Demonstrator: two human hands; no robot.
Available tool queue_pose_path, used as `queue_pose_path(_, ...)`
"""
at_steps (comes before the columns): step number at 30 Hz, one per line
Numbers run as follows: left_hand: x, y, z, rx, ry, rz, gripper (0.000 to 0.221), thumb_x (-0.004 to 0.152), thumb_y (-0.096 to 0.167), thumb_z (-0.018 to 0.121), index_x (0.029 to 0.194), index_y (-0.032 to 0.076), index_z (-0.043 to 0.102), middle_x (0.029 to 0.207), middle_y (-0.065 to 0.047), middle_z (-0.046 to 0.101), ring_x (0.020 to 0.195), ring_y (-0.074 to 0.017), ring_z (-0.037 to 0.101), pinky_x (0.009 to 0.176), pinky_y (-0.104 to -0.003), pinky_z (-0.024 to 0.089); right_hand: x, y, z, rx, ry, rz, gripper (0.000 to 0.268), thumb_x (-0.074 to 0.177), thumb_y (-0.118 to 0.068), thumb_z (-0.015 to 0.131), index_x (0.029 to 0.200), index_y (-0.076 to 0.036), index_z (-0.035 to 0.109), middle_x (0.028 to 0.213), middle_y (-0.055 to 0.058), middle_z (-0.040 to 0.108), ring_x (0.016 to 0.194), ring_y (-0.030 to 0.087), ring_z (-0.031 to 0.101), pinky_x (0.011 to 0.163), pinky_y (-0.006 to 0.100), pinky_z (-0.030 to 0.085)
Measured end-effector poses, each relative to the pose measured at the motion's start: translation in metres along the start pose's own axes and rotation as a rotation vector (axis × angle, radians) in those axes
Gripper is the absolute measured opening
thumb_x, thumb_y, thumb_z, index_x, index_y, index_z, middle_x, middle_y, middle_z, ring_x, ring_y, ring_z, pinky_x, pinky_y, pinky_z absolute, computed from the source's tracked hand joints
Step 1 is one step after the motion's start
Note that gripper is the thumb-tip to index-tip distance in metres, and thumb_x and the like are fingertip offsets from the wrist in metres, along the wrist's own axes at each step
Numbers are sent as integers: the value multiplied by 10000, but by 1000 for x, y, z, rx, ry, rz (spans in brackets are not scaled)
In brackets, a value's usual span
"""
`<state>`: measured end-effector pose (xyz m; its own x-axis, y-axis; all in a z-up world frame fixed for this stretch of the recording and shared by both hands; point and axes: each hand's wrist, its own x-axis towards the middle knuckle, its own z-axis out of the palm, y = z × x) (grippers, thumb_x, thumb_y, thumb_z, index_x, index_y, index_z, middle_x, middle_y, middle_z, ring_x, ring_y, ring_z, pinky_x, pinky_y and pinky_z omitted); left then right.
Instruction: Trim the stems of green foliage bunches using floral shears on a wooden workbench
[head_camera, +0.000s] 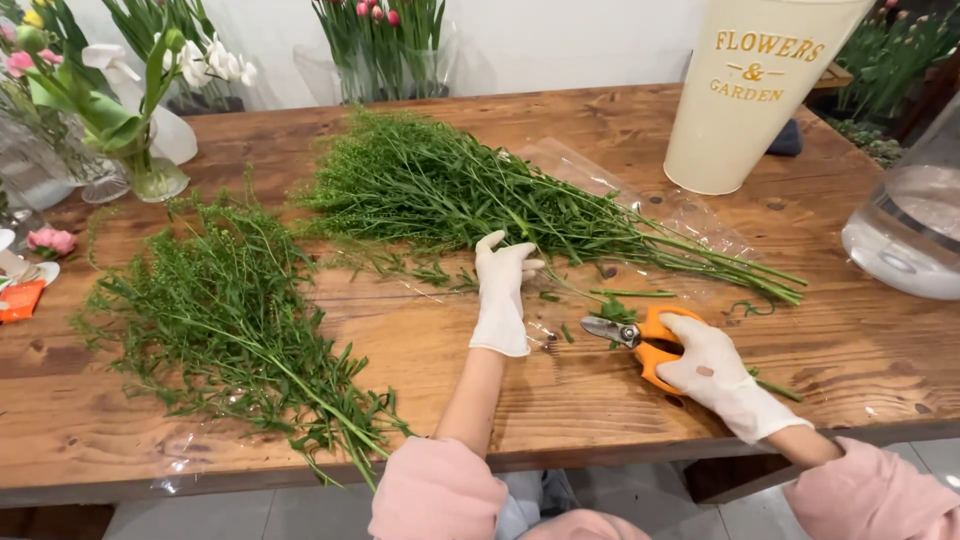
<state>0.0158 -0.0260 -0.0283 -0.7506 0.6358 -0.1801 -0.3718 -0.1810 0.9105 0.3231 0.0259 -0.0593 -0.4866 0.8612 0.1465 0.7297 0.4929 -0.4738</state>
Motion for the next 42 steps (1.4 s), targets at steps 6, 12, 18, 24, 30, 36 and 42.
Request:
queue_pose_path(6, 10, -2, -3, 41, 200, -78, 626, 808, 32, 672, 1376, 129, 429, 1140, -203, 664, 724, -303, 757, 578, -316, 639, -18, -102, -82, 648, -144, 279, 570, 826, -40, 679, 1380, -12, 549, 1330, 252, 617, 1182, 378, 621, 1008, 465, 528)
queue_pose_path(12, 21, -25, 4, -65, 71, -138, 672, 791, 46, 723, 1397, 61, 433, 1032, -259, 699, 760, -345, 760, 632, -391, 641, 20, -94, -88, -400, -144, -39, 694, 702, -413, 696, 1367, -245, 595, 1359, -35, 659, 1290, 225, 600, 1121, 397, 473)
queue_pose_path(18, 2, -12, 6, -55, 1, 21, 348, 890, 212, 733, 1164, 30, 619, 875, -199, 685, 682, -252, 736, 548, -261, 605, 17, -109, -93, -530, -171, -62, 680, 664, -467, 687, 1305, -260, 593, 1293, -28, 669, 1263, 219, 610, 1030, 460, 536)
queue_pose_path(24, -19, 11, 14, 3, -54, 178, 162, 903, 136, 703, 1038, 61, 655, 832, -146, 676, 654, -193, 716, 549, -217, 597, 39, -97, -78, -557, -135, -102, 609, 676, -468, 674, 1218, -197, 620, 1212, 13, 683, 1211, 256, 636, 972, 490, 556)
queue_pose_path(30, -28, 13, 17, 31, -93, 242, 127, 895, 108, 701, 1010, 76, 656, 916, -119, 701, 635, -151, 699, 551, -187, 580, 31, -119, -83, -533, -116, -146, 598, 703, -465, 663, 1227, -183, 613, 1209, 22, 669, 1213, 258, 629, 962, 498, 549)
queue_pose_path(36, -17, 5, 15, 20, -102, 307, 142, 892, 108, 708, 1022, 64, 673, 935, -111, 702, 618, -149, 693, 524, -185, 576, 29, -127, -86, -563, -121, -150, 577, 740, -499, 649, 1225, -187, 616, 1231, 16, 677, 1223, 249, 633, 974, 494, 552)
queue_pose_path(42, -10, -4, 12, 18, -68, 317, 122, 876, 93, 717, 995, 92, 692, 922, -114, 717, 582, -159, 694, 493, -206, 584, 43, -103, -68, -603, -96, -141, 490, 691, -533, 658, 1089, -247, 626, 1078, -35, 715, 1153, 218, 681, 925, 448, 575)
